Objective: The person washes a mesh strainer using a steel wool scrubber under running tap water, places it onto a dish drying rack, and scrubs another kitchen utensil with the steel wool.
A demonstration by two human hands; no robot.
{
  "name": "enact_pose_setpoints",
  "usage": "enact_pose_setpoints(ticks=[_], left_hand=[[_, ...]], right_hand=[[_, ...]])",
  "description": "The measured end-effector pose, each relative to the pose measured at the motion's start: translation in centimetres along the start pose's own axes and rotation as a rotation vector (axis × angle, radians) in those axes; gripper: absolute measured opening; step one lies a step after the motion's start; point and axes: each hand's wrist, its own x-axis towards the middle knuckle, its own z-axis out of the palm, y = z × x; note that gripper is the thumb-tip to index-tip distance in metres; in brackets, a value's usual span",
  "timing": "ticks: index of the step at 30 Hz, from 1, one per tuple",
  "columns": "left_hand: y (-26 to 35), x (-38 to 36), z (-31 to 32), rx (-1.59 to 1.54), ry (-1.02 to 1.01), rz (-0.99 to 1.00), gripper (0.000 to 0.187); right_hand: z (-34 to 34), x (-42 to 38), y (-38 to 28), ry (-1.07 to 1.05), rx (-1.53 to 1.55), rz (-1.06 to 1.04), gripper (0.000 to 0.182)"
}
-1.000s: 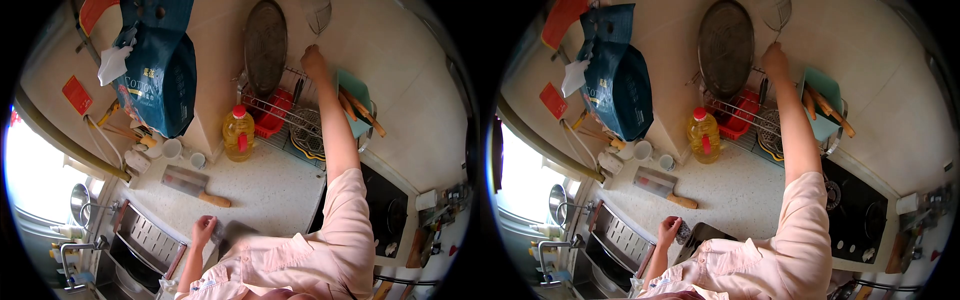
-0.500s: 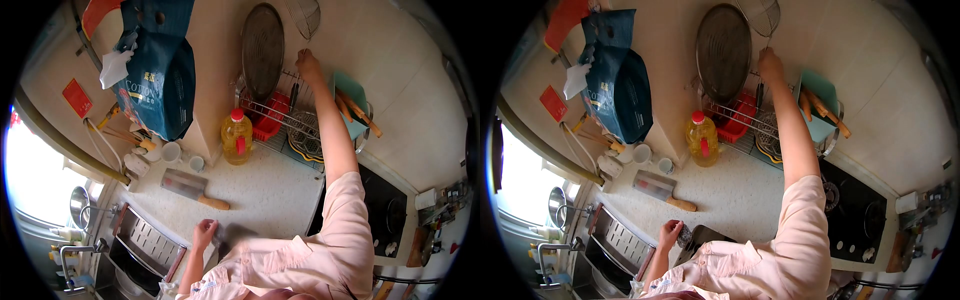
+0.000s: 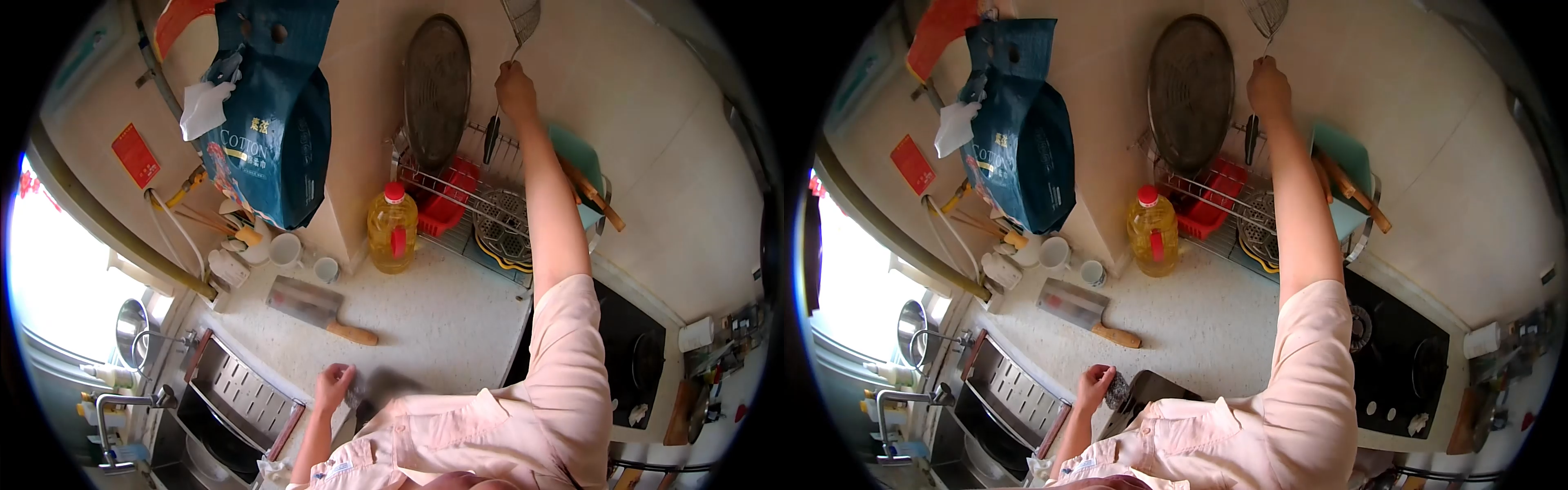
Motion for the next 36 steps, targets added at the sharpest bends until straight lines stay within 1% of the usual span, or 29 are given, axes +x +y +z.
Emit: enact_pose_setpoints(ticks=[2, 5, 8, 11, 13, 17, 20, 23, 26, 29, 32, 35, 36], left_hand=[[0.0, -0.2, 0.1, 0.015, 0.010, -0.001, 0.034], [-0.1, -0.3, 0.1, 0.019, 0.014, -0.015, 0.035], [0.4, -0.8, -0.3, 0.036, 0.018, -0.035, 0.035], [0.8, -1.4, -0.4, 0.027, 0.000, -0.092, 0.033], [1.3, -1.5, -0.5, 0.023, -0.007, -0.106, 0.033], [1.3, -1.5, -0.2, 0.031, 0.014, -0.067, 0.034], [0.4, -0.9, 0.2, 0.028, 0.015, -0.062, 0.036], [1.2, -1.0, 0.1, 0.064, 0.019, -0.092, 0.037], [0.1, -0.7, 0.2, 0.056, 0.011, -0.073, 0.037], [-0.1, -0.6, 0.2, 0.061, 0.013, -0.053, 0.036], [0.5, -0.9, 0.2, 0.069, -0.002, -0.077, 0.036], [1.1, -0.6, 0.4, 0.069, -0.016, -0.086, 0.037], [1.0, -0.5, 0.5, 0.060, -0.017, -0.080, 0.037]], right_hand=[[0.1, -0.2, -0.5, -0.019, -0.024, 0.018, 0.031], [1.8, 0.7, 1.0, -0.029, -0.067, 0.008, 0.032], [2.0, 0.4, 0.7, -0.062, -0.009, 0.053, 0.033], [2.2, 0.4, 0.5, -0.078, -0.033, -0.012, 0.034], [2.1, 0.3, 0.1, -0.091, -0.025, -0.006, 0.034], [2.3, 0.2, 0.2, -0.176, -0.019, 0.023, 0.034], [3.9, 0.8, 2.4, -0.214, 0.001, -0.034, 0.034], [4.2, 0.6, 1.9, -0.162, -0.024, -0.049, 0.035], [3.5, 0.7, 1.3, -0.193, -0.015, 0.016, 0.036], [2.9, 0.5, 0.7, -0.099, 0.009, 0.002, 0.035], [2.0, 0.4, -1.0, 0.035, 0.078, -0.099, 0.037], [1.3, 0.9, -2.6, 0.026, -0.008, -0.082, 0.038], [1.1, 1.0, -2.7, -0.015, -0.008, -0.053, 0.039]])
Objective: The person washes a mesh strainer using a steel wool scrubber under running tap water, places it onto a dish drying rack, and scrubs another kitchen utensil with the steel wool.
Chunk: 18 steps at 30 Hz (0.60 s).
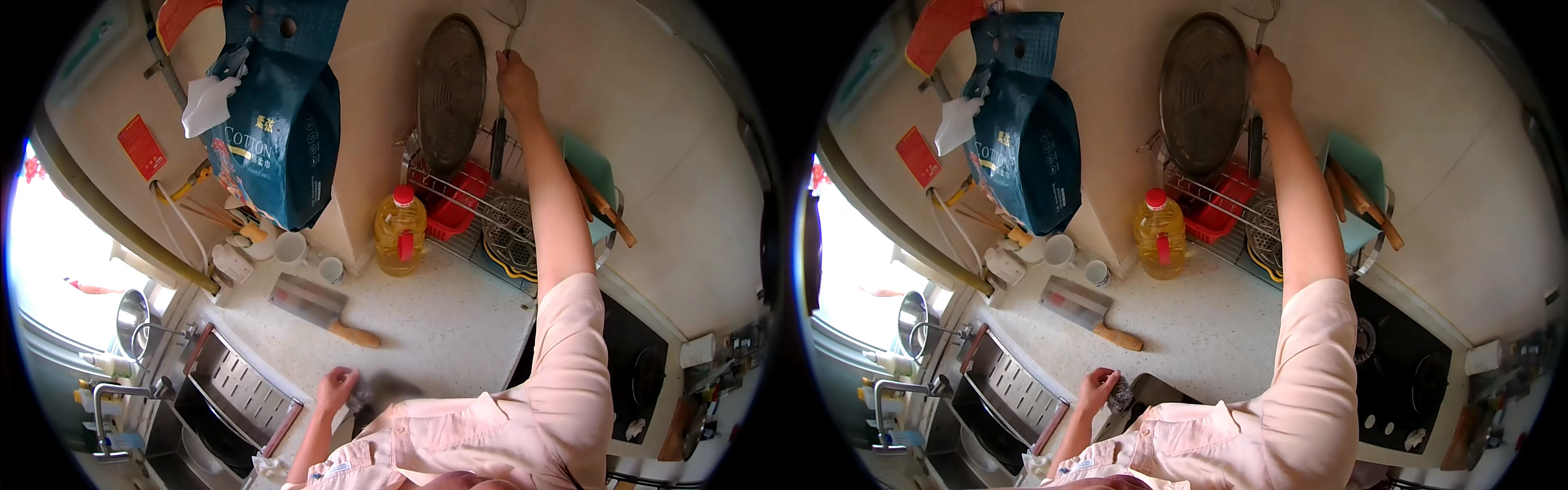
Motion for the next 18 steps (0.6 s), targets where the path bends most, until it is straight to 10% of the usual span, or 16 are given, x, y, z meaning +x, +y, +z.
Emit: enact_pose_setpoints(ticks=[18], left_hand=[[-0.4, 0.0, 0.0, 0.041, -0.010, 0.012, 0.036]], right_hand=[[1.1, -0.8, 5.5, -0.199, 0.062, 0.033, 0.039]])
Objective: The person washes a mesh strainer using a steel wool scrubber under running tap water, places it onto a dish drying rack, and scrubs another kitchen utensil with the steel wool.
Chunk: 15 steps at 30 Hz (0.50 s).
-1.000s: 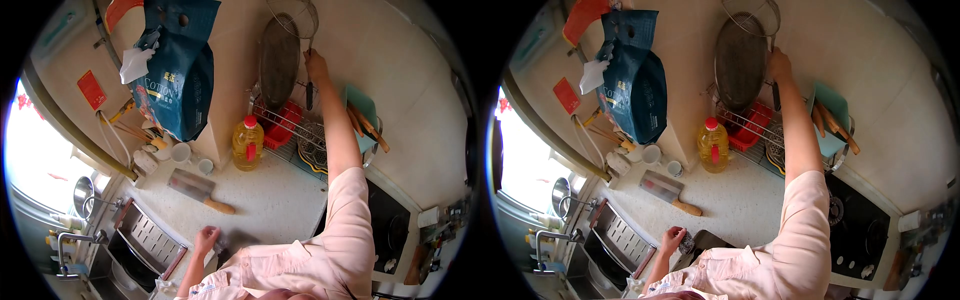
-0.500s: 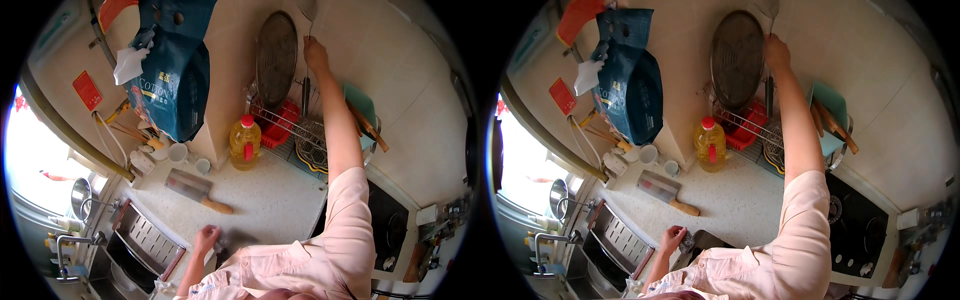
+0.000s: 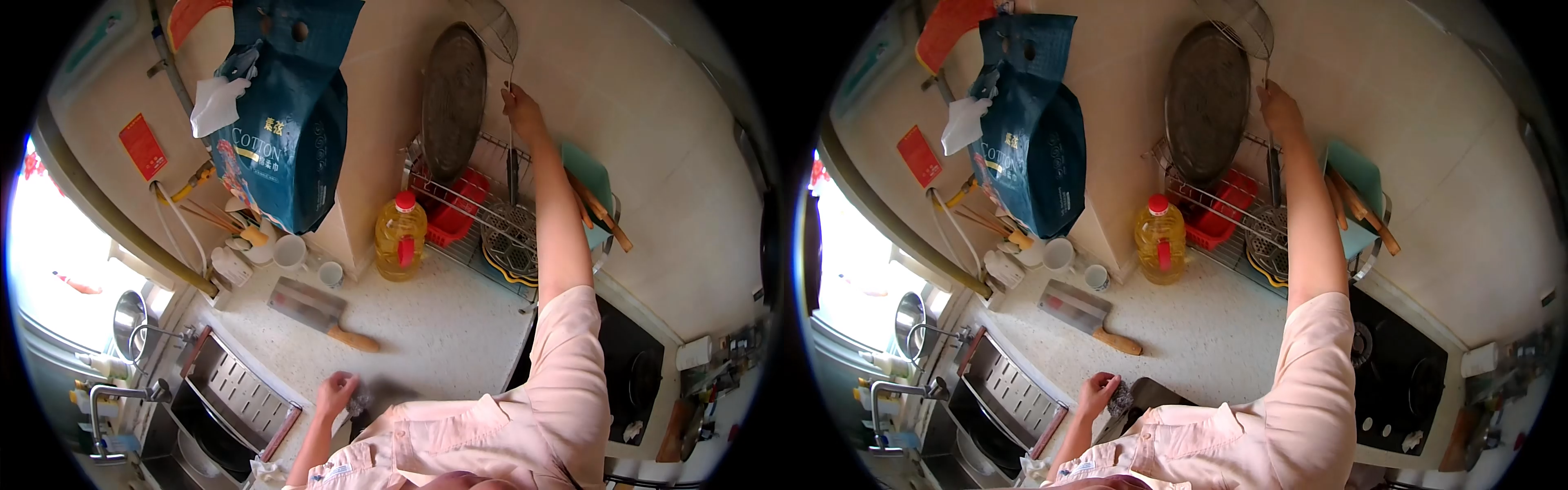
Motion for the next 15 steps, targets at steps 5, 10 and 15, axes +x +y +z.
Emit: enact_pose_setpoints(ticks=[5, 10, 15], left_hand=[[0.3, 0.1, 0.1, 0.012, -0.011, 0.015, 0.036], [0.1, 0.1, 0.5, -0.014, -0.021, -0.016, 0.038], [-0.5, 0.1, 0.7, 0.043, -0.006, 0.011, 0.039]], right_hand=[[-0.5, -1.1, -0.1, -0.017, 0.018, -0.031, 0.039], [-1.1, -1.9, 0.5, -0.037, 0.046, -0.036, 0.035], [-0.2, -2.7, 1.9, -0.041, -0.063, 0.029, 0.032]])
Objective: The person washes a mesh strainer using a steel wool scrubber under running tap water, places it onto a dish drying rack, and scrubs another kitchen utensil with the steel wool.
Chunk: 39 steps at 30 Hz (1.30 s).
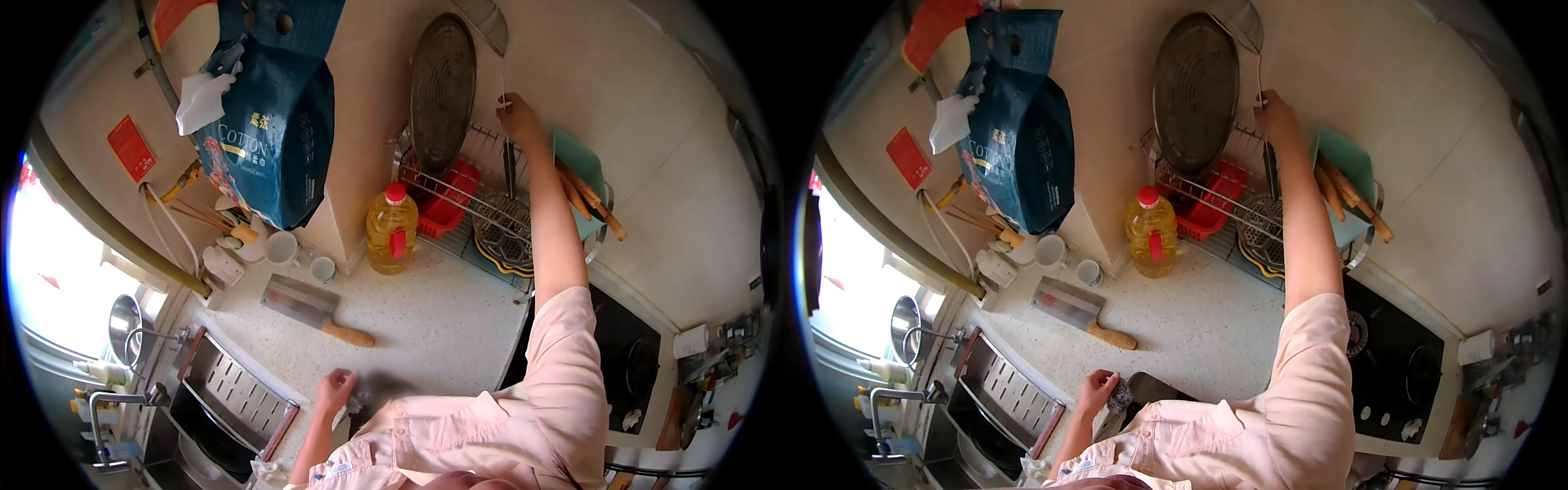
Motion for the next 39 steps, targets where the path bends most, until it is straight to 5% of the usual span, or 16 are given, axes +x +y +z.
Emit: enact_pose_setpoints(ticks=[39], left_hand=[[-1.0, -2.0, -1.0, -0.003, 0.010, 0.015, 0.040]], right_hand=[[-0.7, -2.7, -2.0, 0.251, -0.118, 0.011, 0.031]])
